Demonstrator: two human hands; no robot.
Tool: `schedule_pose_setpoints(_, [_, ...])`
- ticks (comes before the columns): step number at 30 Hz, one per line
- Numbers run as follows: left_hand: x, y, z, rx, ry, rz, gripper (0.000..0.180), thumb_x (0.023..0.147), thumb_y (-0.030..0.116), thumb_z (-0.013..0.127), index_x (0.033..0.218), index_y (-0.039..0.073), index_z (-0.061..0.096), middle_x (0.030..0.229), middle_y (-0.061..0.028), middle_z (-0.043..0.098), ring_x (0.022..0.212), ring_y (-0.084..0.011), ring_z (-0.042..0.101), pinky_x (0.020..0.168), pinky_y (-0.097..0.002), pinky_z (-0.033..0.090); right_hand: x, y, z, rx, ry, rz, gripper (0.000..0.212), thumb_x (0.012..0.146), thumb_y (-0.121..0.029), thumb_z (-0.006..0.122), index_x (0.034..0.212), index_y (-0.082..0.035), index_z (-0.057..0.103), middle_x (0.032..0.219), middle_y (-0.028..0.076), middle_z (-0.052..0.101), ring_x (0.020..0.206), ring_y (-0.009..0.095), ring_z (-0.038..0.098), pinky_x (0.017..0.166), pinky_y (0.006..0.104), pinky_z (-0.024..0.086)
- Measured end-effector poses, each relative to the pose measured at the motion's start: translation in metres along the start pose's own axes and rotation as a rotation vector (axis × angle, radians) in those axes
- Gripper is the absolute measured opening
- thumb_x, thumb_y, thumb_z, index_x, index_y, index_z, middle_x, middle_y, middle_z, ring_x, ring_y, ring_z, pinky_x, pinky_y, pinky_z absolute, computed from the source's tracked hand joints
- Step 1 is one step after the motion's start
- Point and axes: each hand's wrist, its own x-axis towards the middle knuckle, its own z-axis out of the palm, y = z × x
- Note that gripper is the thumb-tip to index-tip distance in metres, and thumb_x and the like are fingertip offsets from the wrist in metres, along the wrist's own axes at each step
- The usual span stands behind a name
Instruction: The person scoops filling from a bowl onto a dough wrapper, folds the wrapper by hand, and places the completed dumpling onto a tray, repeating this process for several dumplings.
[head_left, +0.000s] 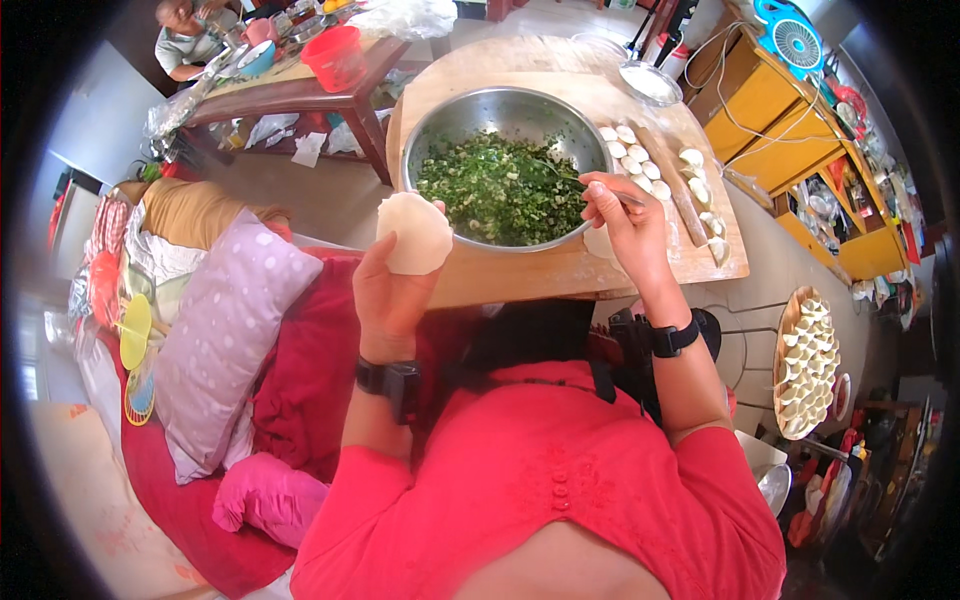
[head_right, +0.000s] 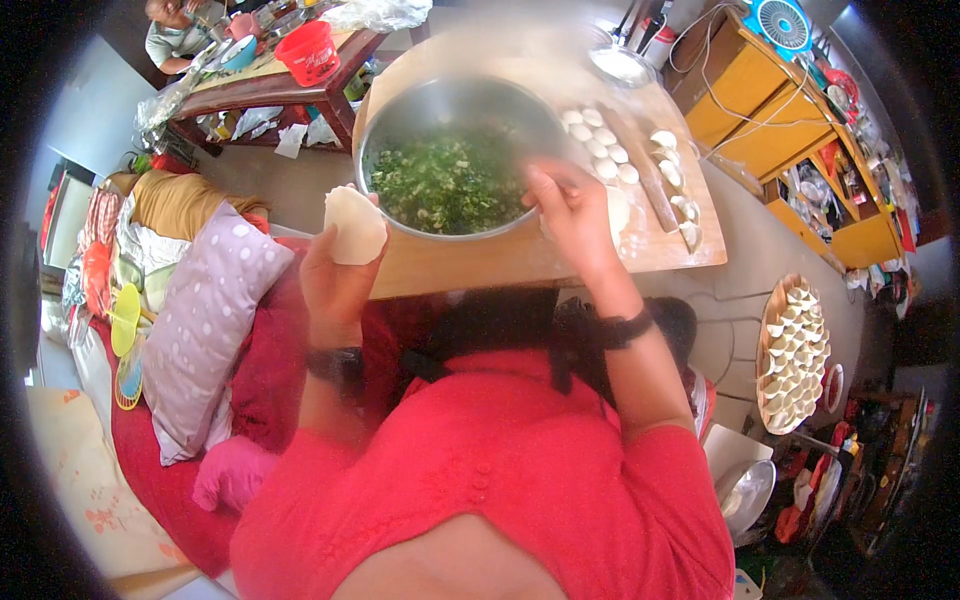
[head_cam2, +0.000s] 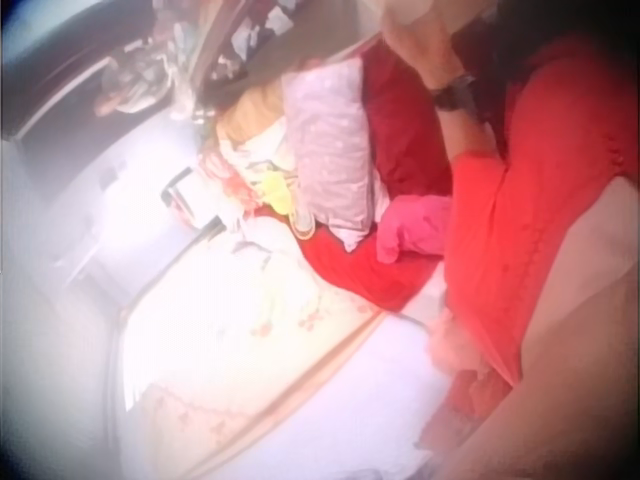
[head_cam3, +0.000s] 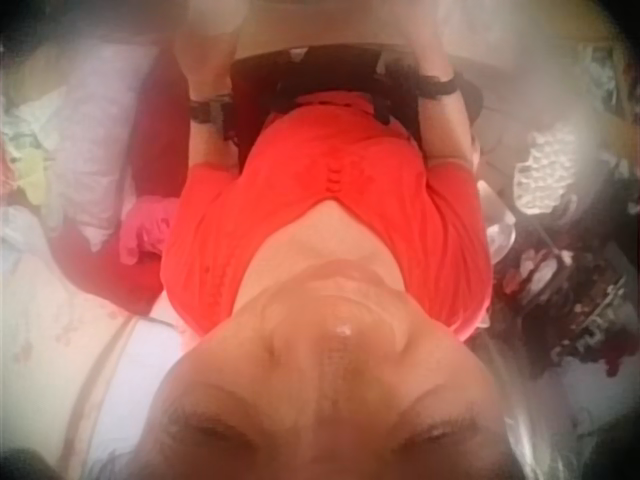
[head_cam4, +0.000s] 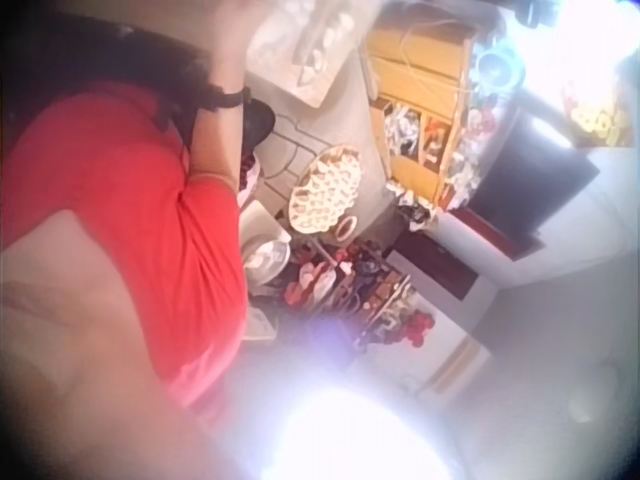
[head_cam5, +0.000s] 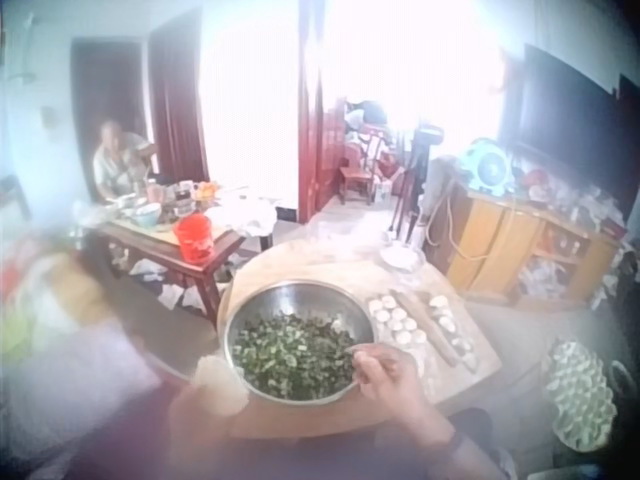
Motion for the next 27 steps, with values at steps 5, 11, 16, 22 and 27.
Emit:
schedule_pose_setpoints(5, [0.002,0.003,-0.012,0.010,0.009,0.006,0.037,0.092,0.009,0.054,0.128,0.006,0.049,0.131,-0.0130,0.053,0.127,-0.0330,0.045,0.105,-0.0537,0.037,0.025,0.021,0.007,-0.138,-0.028,-0.102,0.022,0.095,-0.016,0.057,0.107,-0.001,0.067,0.084,0.003,0.064,0.074,0.008,0.059,0.061,0.0211,0.046])
schedule_pose_setpoints(11, [0.005,0.007,-0.011,0.009,0.001,0.052,0.035,0.093,0.009,0.053,0.128,0.011,0.051,0.131,-0.0099,0.053,0.126,-0.0302,0.047,0.103,-0.0530,0.040,0.022,0.011,0.012,-0.060,-0.123,0.141,0.023,0.095,-0.018,0.056,0.105,0.000,0.067,0.081,0.005,0.065,0.069,0.009,0.060,0.061,0.0222,0.048])
schedule_pose_setpoints(16, [0.010,0.001,0.007,0.212,-0.124,0.051,0.047,0.092,0.005,0.052,0.137,0.006,0.040,0.139,-0.0118,0.046,0.130,-0.0331,0.041,0.105,-0.0504,0.039,0.012,0.017,0.014,0.194,0.059,0.337,0.024,0.095,-0.019,0.055,0.101,0.002,0.064,0.077,0.008,0.065,0.062,0.013,0.063,0.056,0.0248,0.050])
schedule_pose_setpoints(22, [0.021,0.010,-0.004,0.194,0.005,0.107,0.044,0.090,-0.002,0.051,0.133,0.004,0.043,0.136,-0.0132,0.047,0.131,-0.0318,0.040,0.106,-0.0484,0.039,0.009,0.013,0.016,0.429,0.146,0.444,0.023,0.091,-0.017,0.057,0.100,0.004,0.060,0.080,0.013,0.066,0.063,0.018,0.063,0.054,0.0262,0.050])
schedule_pose_setpoints(27, [0.026,0.015,-0.008,0.261,0.172,0.251,0.040,0.090,0.000,0.051,0.130,0.001,0.045,0.128,-0.0146,0.054,0.124,-0.0321,0.048,0.106,-0.0483,0.039,0.007,0.016,0.013,0.498,0.179,0.455,0.023,0.090,-0.016,0.058,0.101,0.004,0.060,0.081,0.015,0.066,0.065,0.019,0.064,0.055,0.0266,0.050])
